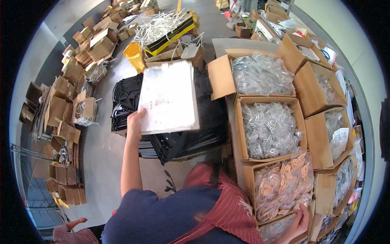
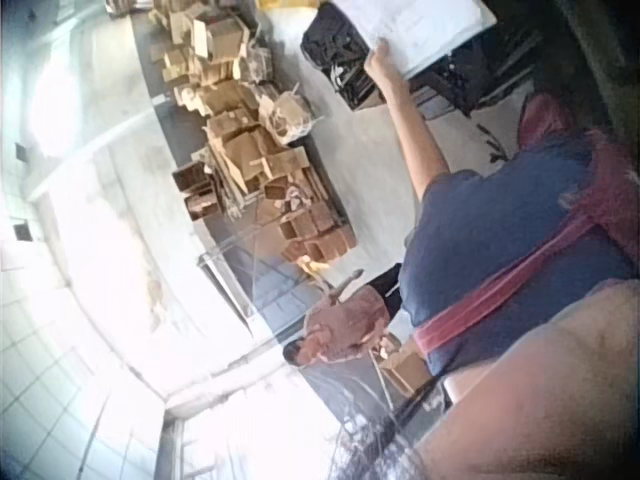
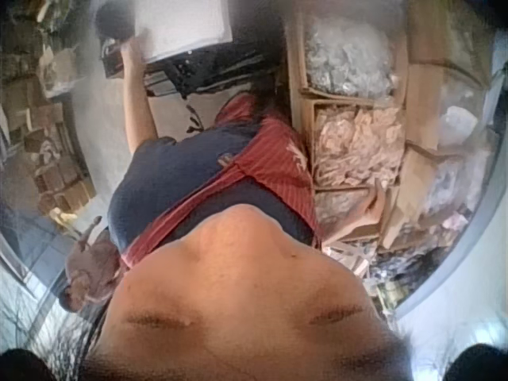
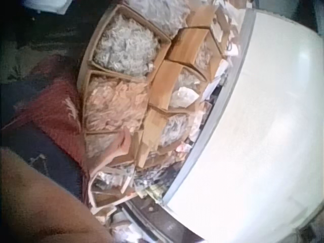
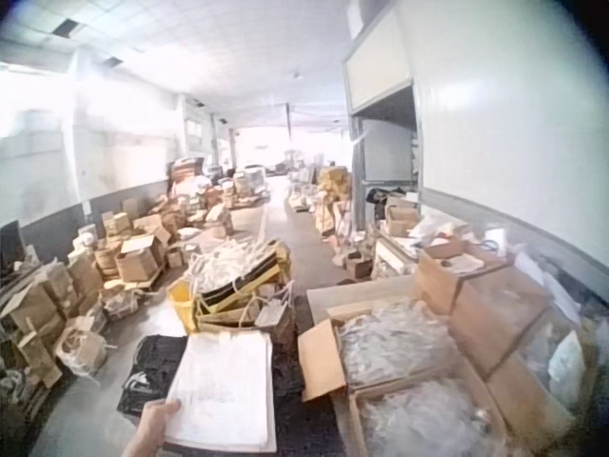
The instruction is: The person sorts small black hardware components from a cardboard box into clear plastic bags. They repeatedly pick up the items, place them into bags, and seal them. The person also handles a stack of papers and moves a cardboard box to the side.
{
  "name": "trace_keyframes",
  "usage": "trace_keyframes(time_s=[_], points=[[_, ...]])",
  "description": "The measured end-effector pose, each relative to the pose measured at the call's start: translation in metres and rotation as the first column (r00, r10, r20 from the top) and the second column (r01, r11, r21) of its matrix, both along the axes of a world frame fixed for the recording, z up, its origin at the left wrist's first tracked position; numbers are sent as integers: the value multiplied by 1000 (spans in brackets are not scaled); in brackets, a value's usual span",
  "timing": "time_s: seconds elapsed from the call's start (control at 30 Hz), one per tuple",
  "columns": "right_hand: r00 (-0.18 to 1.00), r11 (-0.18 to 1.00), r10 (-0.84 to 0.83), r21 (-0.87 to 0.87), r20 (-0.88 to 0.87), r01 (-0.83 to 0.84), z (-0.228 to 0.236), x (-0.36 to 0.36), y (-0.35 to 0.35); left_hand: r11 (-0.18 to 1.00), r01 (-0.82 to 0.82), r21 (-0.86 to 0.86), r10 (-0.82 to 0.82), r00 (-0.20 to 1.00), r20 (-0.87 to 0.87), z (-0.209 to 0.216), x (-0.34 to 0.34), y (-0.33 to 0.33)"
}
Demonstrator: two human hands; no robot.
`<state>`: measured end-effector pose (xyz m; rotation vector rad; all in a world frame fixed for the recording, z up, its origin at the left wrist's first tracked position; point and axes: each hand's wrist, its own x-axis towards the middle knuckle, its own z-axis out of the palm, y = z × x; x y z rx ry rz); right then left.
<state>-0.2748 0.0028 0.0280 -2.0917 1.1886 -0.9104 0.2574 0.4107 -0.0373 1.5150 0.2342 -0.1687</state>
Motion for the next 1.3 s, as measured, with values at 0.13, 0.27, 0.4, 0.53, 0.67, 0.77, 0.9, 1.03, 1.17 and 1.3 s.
trace_keyframes(time_s=[0.13, 0.27, 0.4, 0.53, 0.67, 0.77, 0.9, 1.03, 1.17, 1.3], points=[[999, 1000, 22, 18, -48, -21, 2, 7, -1, 956, 66, 286, -61, 998, -26, -40, 7, 11], [998, 1000, 0, 31, -66, 3, 0, 5, 7, 847, 47, 530, -106, 991, 82, -25, 10, 8], [997, 997, -38, 66, -60, 42, -6, -6, 23, 276, -57, 959, -275, 952, 136, -38, 27, 17], [987, 986, -143, 94, 76, 136, -13, -16, 41, 241, -423, 874, -486, 727, 485, 9, 4, -60], [979, 974, -204, 102, -7, 204, -18, -23, 55, 517, -290, 806, -685, 424, 592, 33, 7, -168], [978, 981, -192, -50, -79, 188, -15, -23, 67, 558, -77, 826, -786, 270, 556, 44, -6, -263], [959, 961, -223, -205, -172, 187, -11, -21, 88, 430, 22, 902, -896, 132, 424, 41, -11, -357], [933, 933, -328, -205, -151, 295, -28, -32, 116, 360, -112, 926, -928, 55, 368, -3, 29, -432], [827, 834, -539, -234, -158, 499, -46, -48, 142, 127, -130, 983, -989, 59, 135, -18, 33, -490], [674, 704, -709, -251, -207, 664, -79, -62, 162, 178, -430, 885, -968, -239, 79, -80, 82, -505]])
